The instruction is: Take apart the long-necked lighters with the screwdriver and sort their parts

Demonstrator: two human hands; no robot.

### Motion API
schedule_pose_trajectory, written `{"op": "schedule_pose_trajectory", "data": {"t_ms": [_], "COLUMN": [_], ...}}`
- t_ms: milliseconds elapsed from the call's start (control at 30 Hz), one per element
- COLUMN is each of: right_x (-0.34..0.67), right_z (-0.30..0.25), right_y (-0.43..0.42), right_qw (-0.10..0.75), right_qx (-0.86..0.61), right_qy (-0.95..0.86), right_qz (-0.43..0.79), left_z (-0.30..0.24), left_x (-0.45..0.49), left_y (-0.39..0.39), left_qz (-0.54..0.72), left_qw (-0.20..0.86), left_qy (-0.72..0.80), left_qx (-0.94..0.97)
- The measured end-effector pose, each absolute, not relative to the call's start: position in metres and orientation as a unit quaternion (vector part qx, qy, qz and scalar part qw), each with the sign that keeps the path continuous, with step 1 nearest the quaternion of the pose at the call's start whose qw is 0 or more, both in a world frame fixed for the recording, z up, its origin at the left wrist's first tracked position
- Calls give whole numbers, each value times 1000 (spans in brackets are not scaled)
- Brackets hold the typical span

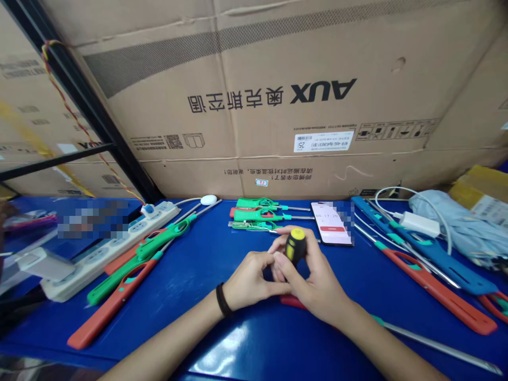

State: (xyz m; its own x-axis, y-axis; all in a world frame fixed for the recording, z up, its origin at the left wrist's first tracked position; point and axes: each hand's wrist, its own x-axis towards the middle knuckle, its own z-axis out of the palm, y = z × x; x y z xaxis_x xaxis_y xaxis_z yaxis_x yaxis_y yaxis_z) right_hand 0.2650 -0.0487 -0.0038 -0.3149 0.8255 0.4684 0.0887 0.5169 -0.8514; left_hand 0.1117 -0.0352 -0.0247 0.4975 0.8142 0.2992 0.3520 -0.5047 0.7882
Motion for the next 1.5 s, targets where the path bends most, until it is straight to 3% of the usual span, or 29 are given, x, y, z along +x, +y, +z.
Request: {"op": "schedule_pose_trajectory", "data": {"t_ms": [233,433,800,1000,1267,1500], "right_x": [266,266,267,265,266,264], "right_z": [-3,-1,-1,-2,-4,-5], "right_y": [-48,-51,-50,-49,-49,-48], "right_qw": [499,493,487,490,474,473], "right_qx": [-311,-303,-300,-290,-325,-314], "right_qy": [-724,-738,-736,-742,-733,-722], "right_qz": [360,346,361,354,364,395], "left_z": [-16,-27,-14,-25,-16,-19], "left_x": [103,107,100,107,96,92], "left_y": [-34,-34,-35,-35,-29,-26], "left_qz": [279,326,264,330,243,204], "left_qw": [403,348,395,386,309,322], "left_qy": [281,346,284,349,295,279], "left_qx": [825,808,833,788,871,881]}}
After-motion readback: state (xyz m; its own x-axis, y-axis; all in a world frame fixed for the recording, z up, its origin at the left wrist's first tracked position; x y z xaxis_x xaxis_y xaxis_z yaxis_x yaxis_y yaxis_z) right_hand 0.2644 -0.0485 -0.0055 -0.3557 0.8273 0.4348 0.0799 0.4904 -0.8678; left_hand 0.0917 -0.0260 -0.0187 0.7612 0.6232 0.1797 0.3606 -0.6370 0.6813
